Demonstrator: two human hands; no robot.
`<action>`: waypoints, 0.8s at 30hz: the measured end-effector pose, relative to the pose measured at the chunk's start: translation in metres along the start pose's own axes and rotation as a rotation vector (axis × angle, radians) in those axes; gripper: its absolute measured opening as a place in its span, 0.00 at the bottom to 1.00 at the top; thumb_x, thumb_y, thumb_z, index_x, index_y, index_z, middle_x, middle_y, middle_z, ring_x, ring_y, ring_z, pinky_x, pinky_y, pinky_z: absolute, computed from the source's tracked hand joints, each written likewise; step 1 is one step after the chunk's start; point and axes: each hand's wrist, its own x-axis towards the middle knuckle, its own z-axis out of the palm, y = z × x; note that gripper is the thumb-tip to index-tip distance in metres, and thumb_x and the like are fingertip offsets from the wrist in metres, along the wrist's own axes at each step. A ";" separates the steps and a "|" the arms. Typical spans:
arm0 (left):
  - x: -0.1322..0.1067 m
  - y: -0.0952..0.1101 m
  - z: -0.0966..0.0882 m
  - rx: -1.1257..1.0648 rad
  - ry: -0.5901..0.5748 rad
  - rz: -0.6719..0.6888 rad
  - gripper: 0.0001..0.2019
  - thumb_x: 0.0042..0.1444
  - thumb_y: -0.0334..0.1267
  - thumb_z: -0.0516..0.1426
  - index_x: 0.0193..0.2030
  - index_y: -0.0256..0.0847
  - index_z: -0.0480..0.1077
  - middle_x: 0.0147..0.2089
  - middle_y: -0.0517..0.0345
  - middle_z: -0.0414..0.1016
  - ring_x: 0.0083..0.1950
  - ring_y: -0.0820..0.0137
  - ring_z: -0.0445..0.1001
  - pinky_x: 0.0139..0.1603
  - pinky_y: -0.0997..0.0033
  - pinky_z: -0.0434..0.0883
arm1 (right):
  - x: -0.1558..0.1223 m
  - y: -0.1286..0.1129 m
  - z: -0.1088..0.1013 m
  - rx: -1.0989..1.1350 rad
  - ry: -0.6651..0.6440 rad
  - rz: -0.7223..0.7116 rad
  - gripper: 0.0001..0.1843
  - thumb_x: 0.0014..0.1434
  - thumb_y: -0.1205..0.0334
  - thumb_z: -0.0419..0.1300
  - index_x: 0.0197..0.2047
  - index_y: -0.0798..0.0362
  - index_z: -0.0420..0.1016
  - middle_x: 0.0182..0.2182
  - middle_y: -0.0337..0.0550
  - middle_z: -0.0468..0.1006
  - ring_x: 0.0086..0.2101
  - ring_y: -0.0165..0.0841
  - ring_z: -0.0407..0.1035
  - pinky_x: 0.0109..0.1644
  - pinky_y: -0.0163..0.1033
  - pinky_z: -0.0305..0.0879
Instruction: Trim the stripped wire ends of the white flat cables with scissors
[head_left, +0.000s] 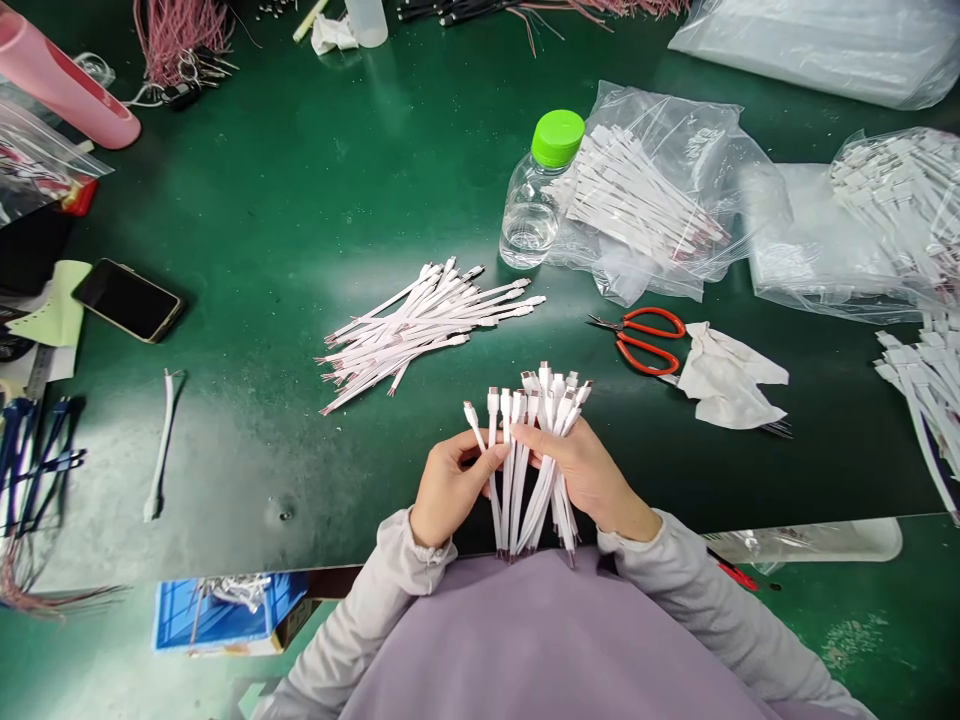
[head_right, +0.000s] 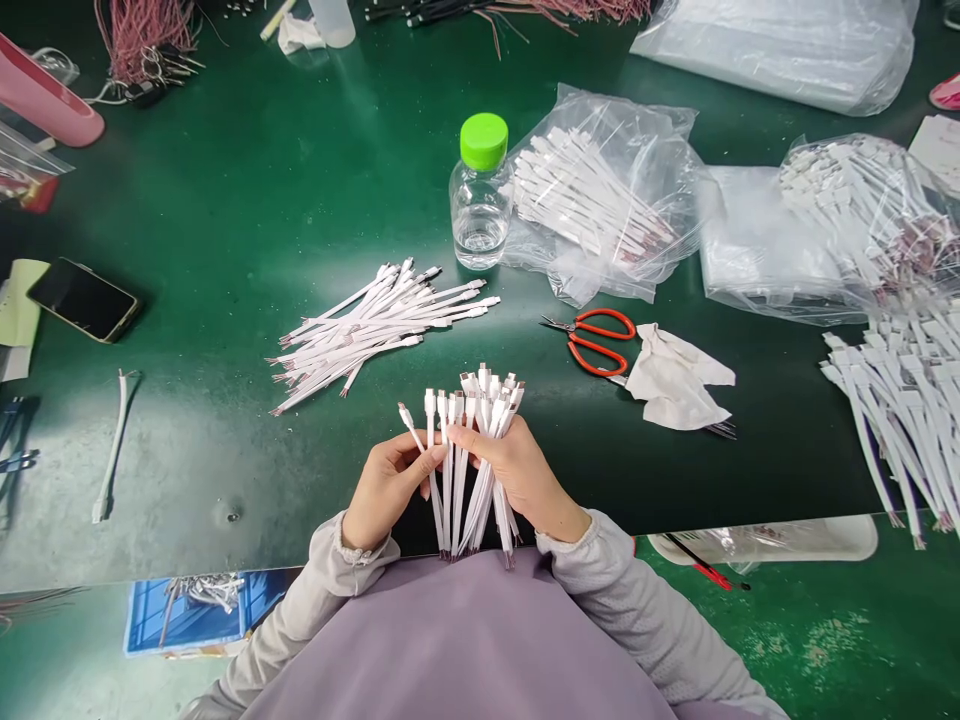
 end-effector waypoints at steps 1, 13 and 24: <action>0.000 0.001 0.001 -0.020 0.009 -0.002 0.16 0.52 0.50 0.61 0.36 0.36 0.75 0.28 0.58 0.71 0.21 0.77 0.63 0.21 0.75 0.66 | 0.000 0.000 0.000 0.003 0.007 -0.006 0.12 0.48 0.57 0.69 0.30 0.52 0.71 0.25 0.35 0.66 0.26 0.27 0.56 0.29 0.34 0.54; 0.003 -0.001 0.003 -0.094 0.068 -0.016 0.18 0.49 0.48 0.63 0.38 0.35 0.71 0.25 0.62 0.70 0.20 0.79 0.64 0.19 0.79 0.69 | 0.007 0.000 0.002 -0.090 0.085 -0.061 0.14 0.50 0.53 0.68 0.30 0.53 0.71 0.25 0.36 0.67 0.27 0.29 0.60 0.33 0.37 0.59; 0.006 -0.005 0.001 -0.175 0.025 -0.034 0.17 0.55 0.49 0.58 0.40 0.36 0.68 0.27 0.60 0.71 0.24 0.76 0.69 0.20 0.79 0.71 | 0.006 -0.003 0.004 -0.019 0.059 -0.010 0.14 0.49 0.54 0.69 0.31 0.53 0.71 0.26 0.35 0.68 0.27 0.29 0.63 0.33 0.37 0.63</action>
